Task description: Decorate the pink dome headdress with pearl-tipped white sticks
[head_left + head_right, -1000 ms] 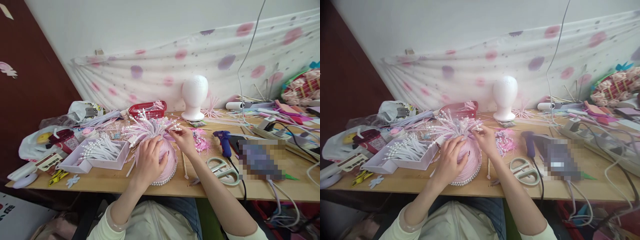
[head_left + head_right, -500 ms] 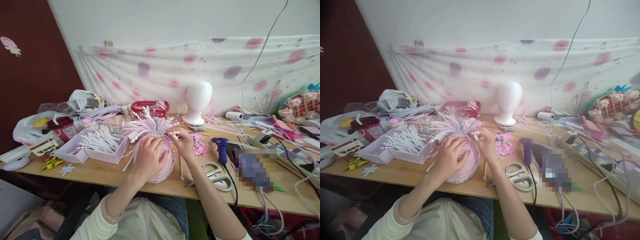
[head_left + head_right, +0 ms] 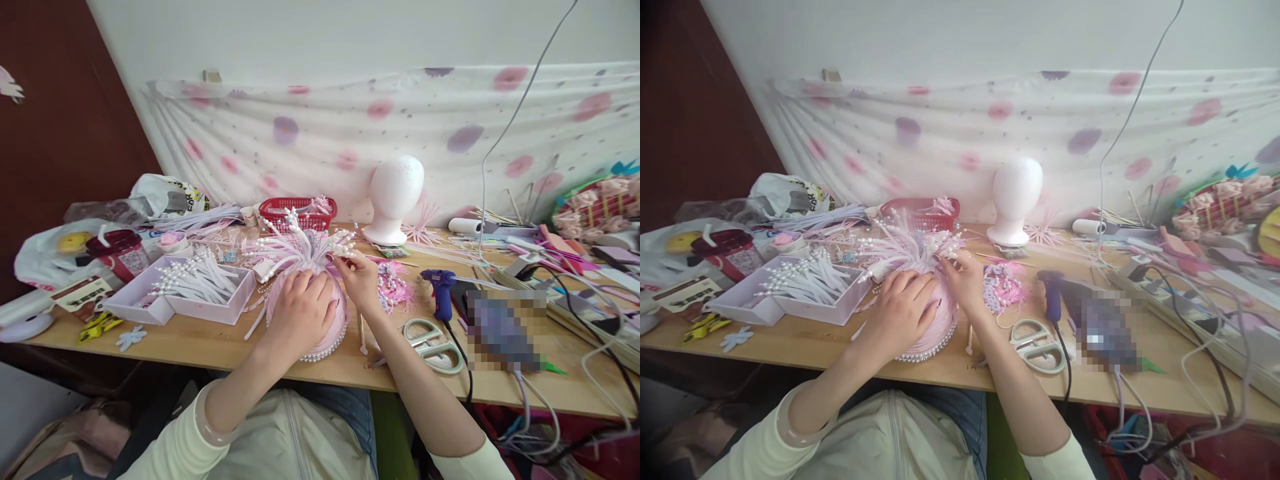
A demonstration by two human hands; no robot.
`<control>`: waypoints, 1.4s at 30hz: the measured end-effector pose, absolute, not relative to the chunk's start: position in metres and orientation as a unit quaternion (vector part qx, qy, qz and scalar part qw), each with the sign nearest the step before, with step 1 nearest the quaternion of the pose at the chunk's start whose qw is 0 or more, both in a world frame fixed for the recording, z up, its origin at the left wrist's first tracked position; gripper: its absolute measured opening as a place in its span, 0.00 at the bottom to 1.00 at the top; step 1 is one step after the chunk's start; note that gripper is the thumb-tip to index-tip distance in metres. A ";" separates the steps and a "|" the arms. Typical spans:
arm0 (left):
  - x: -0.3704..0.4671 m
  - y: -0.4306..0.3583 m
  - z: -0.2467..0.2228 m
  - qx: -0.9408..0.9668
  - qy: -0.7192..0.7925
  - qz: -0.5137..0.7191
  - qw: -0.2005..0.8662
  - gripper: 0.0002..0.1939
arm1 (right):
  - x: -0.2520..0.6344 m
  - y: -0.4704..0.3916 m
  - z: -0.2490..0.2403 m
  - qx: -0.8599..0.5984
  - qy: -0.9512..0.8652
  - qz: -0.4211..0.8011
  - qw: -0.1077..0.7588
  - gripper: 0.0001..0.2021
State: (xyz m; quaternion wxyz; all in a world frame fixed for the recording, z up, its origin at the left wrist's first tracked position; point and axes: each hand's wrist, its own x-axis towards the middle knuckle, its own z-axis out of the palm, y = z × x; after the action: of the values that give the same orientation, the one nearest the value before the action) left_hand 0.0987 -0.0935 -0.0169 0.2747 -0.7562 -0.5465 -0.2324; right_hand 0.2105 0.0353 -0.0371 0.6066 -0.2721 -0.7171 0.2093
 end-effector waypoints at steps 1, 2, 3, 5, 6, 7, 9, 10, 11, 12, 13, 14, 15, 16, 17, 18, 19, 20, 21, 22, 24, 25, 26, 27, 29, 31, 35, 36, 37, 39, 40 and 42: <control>0.099 -0.095 -0.018 -0.754 -0.546 -0.237 0.278 0.16 | 0.210 0.035 -0.037 -0.275 -0.716 0.210 0.606 0.08; 0.099 -0.097 -0.019 -0.752 -0.545 -0.242 0.281 0.16 | 0.210 0.035 -0.037 -0.276 -0.715 0.212 0.606 0.08; 0.099 -0.099 -0.020 -0.749 -0.547 -0.246 0.283 0.16 | 0.210 0.034 -0.036 -0.276 -0.714 0.215 0.607 0.08; 0.099 -0.103 -0.021 -0.744 -0.551 -0.251 0.284 0.16 | 0.210 0.034 -0.036 -0.270 -0.712 0.222 0.609 0.07; 0.099 -0.105 -0.021 -0.741 -0.556 -0.250 0.283 0.16 | 0.210 0.034 -0.036 -0.267 -0.712 0.224 0.610 0.07; 0.099 -0.107 -0.020 -0.738 -0.562 -0.248 0.280 0.16 | 0.210 0.034 -0.036 -0.265 -0.712 0.224 0.611 0.07; 0.101 -0.109 -0.016 -0.734 -0.574 -0.237 0.274 0.15 | 0.210 0.033 -0.036 -0.261 -0.711 0.223 0.614 0.07; 0.102 -0.110 -0.014 -0.733 -0.580 -0.229 0.272 0.15 | 0.210 0.033 -0.036 -0.259 -0.710 0.223 0.615 0.07; 0.103 -0.110 -0.013 -0.732 -0.584 -0.223 0.272 0.15 | 0.210 0.033 -0.036 -0.258 -0.709 0.223 0.617 0.06; 0.104 -0.110 -0.012 -0.731 -0.586 -0.219 0.274 0.15 | 0.210 0.033 -0.036 -0.256 -0.708 0.224 0.619 0.06; 0.106 -0.110 -0.011 -0.730 -0.586 -0.217 0.279 0.15 | 0.209 0.033 -0.037 -0.254 -0.707 0.225 0.621 0.06; 0.107 -0.110 -0.011 -0.728 -0.585 -0.218 0.285 0.15 | 0.209 0.033 -0.037 -0.252 -0.707 0.227 0.621 0.06; 0.108 -0.110 -0.012 -0.725 -0.583 -0.221 0.292 0.15 | 0.209 0.033 -0.036 -0.249 -0.707 0.229 0.621 0.06; 0.110 -0.111 -0.013 -0.721 -0.581 -0.227 0.301 0.14 | 0.209 0.033 -0.036 -0.248 -0.706 0.230 0.622 0.06; 0.111 -0.112 -0.015 -0.717 -0.579 -0.233 0.309 0.14 | 0.209 0.033 -0.036 -0.246 -0.705 0.232 0.623 0.06; 0.112 -0.113 -0.016 -0.715 -0.576 -0.240 0.315 0.13 | 0.209 0.032 -0.036 -0.245 -0.704 0.235 0.624 0.06; 0.112 -0.116 -0.018 -0.714 -0.573 -0.247 0.318 0.12 | 0.209 0.032 -0.036 -0.243 -0.702 0.238 0.626 0.06; 0.113 -0.118 -0.018 -0.716 -0.568 -0.254 0.316 0.12 | 0.209 0.032 -0.036 -0.241 -0.701 0.241 0.627 0.06; 0.114 -0.121 -0.019 -0.722 -0.562 -0.262 0.308 0.11 | 0.209 0.032 -0.036 -0.238 -0.700 0.245 0.627 0.06; 0.114 -0.124 -0.018 -0.730 -0.555 -0.269 0.294 0.10 | 0.210 0.032 -0.036 -0.234 -0.700 0.247 0.627 0.06; 0.115 -0.129 -0.015 -0.742 -0.547 -0.283 0.263 0.07 | 0.210 0.032 -0.036 -0.228 -0.701 0.247 0.628 0.05; 0.114 -0.129 -0.013 -0.744 -0.548 -0.288 0.253 0.07 | 0.210 0.032 -0.035 -0.226 -0.701 0.246 0.630 0.05; 0.114 -0.129 -0.011 -0.742 -0.552 -0.287 0.248 0.07 | 0.210 0.032 -0.035 -0.225 -0.701 0.245 0.631 0.05; 0.114 -0.128 -0.009 -0.740 -0.559 -0.280 0.249 0.07 | 0.210 0.032 -0.035 -0.225 -0.701 0.243 0.632 0.05; 0.112 -0.124 -0.005 -0.735 -0.578 -0.246 0.255 0.09 | 0.210 0.032 -0.035 -0.229 -0.701 0.242 0.631 0.06; 0.111 -0.120 -0.004 -0.733 -0.597 -0.206 0.253 0.11 | 0.210 0.031 -0.035 -0.235 -0.701 0.241 0.629 0.06; 0.110 -0.115 -0.006 -0.726 -0.618 -0.168 0.251 0.14 | 0.210 0.031 -0.034 -0.244 -0.700 0.250 0.624 0.07; 0.111 -0.115 -0.007 -0.726 -0.616 -0.164 0.256 0.14 | 0.210 0.031 -0.034 -0.246 -0.698 0.252 0.624 0.07; 0.111 -0.115 -0.008 -0.728 -0.612 -0.162 0.264 0.15 | 0.210 0.031 -0.034 -0.248 -0.697 0.253 0.624 0.07; 0.114 -0.114 -0.009 -0.732 -0.601 -0.156 0.280 0.16 | 0.210 0.031 -0.034 -0.254 -0.695 0.252 0.623 0.07; 0.116 -0.114 -0.010 -0.731 -0.599 -0.154 0.288 0.17 | 0.210 0.031 -0.034 -0.256 -0.696 0.251 0.622 0.07; 0.121 -0.114 -0.013 -0.724 -0.602 -0.150 0.301 0.20 | 0.211 0.030 -0.034 -0.256 -0.698 0.248 0.621 0.07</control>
State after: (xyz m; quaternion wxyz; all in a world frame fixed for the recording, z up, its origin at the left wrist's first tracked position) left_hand 0.1207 -0.1138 -0.0126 0.3014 -0.7239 -0.6022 -0.1497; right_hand 0.2106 0.0305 -0.0337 0.6206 -0.2560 -0.6984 0.2483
